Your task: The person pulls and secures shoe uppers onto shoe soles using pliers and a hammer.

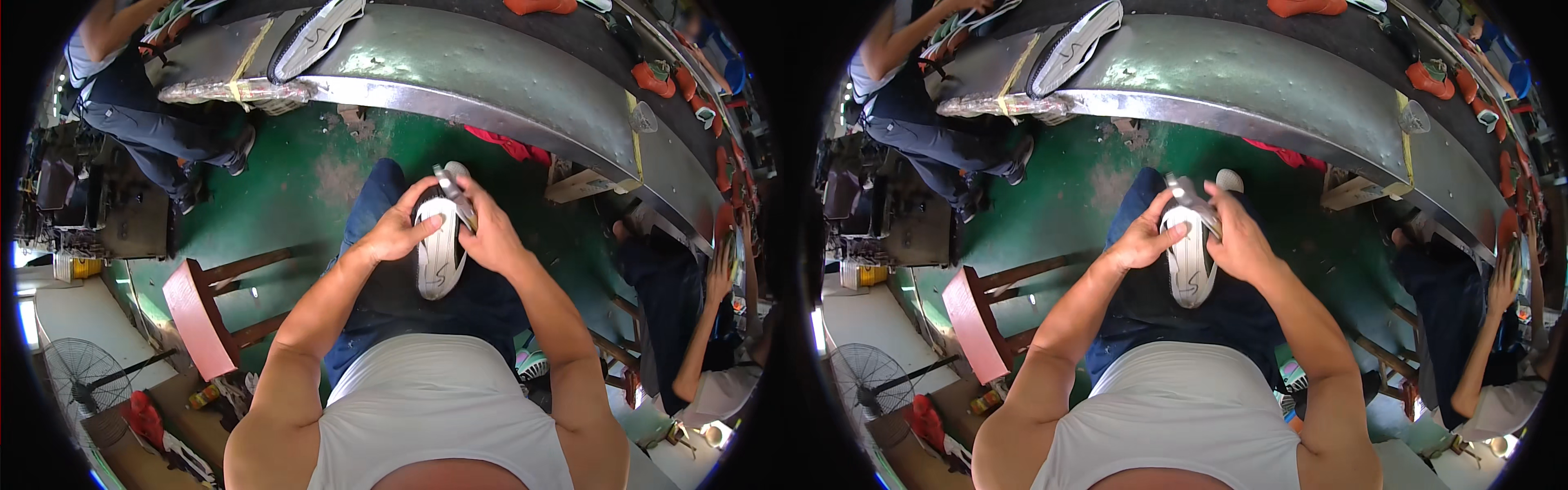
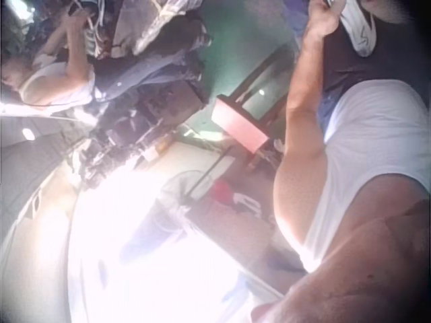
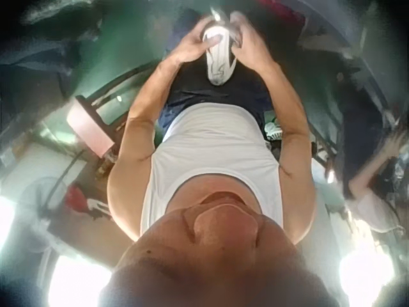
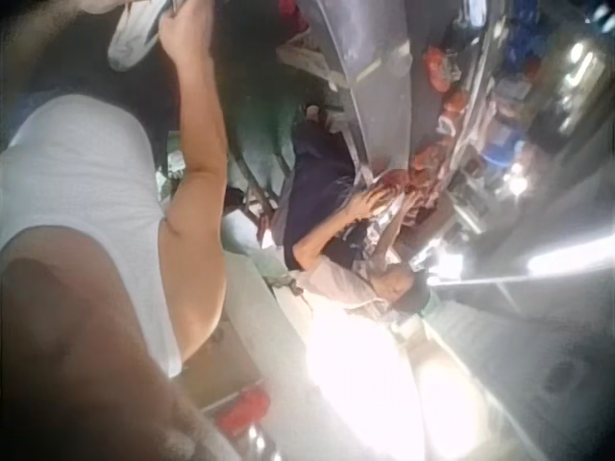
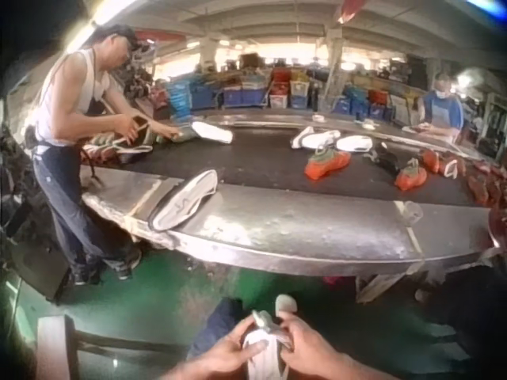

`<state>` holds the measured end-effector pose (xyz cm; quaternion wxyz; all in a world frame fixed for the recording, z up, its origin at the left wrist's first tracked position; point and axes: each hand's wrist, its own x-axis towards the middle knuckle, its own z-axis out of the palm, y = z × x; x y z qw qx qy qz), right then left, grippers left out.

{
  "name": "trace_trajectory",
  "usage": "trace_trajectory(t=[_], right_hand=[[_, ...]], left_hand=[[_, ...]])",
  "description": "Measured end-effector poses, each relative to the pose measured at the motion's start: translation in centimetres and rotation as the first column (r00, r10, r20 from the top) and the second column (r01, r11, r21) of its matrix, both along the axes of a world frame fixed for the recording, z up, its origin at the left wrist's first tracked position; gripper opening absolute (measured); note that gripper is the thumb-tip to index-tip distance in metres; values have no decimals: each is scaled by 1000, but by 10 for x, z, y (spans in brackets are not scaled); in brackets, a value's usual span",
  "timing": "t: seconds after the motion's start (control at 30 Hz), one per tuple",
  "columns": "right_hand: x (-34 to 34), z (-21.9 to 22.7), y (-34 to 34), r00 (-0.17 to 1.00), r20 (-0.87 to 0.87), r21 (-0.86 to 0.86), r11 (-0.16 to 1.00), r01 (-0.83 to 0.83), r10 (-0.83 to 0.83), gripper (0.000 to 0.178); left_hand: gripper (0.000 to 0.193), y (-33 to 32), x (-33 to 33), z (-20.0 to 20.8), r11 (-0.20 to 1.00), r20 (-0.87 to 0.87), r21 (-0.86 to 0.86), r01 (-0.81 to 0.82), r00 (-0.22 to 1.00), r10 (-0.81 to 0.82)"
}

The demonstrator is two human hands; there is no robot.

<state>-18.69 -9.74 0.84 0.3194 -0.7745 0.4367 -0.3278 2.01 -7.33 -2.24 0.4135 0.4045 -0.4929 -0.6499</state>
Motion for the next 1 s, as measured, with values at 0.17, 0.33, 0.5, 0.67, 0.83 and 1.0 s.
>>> trace_trajectory(t=[0.17, 0.33, 0.5, 0.67, 0.83, 1.0], right_hand=[[-2, 22, -32, 890, -336, -263, 876, -404, 309, 34], [0, 26, -60, 994, 42, 523, 846, -106, 99, 24], [-36, 30, -3, 1000, -4, 621, 784, -19, 27, 23], [-56, 0, 40, 981, 155, 738, 646, -195, 118, 25], [-57, 1, 23, 975, 171, 817, 532, -222, 143, 28], [-54, -6, 27, 985, -61, 750, 658, -62, 162, 22]], left_hand=[[54, -4, -1, -12, 967, 320, -249, 51, 947, 32], [52, -6, -5, -15, 982, 273, -177, -67, 955, 114], [47, -8, 3, -20, 995, 183, -30, -94, 978, 98], [47, -13, 0, -6, 998, 134, 37, -53, 990, 47], [45, -22, -4, -11, 1000, 196, -16, -15, 981, 18], [44, -25, -7, -21, 1000, 76, -8, -25, 997, 25]])
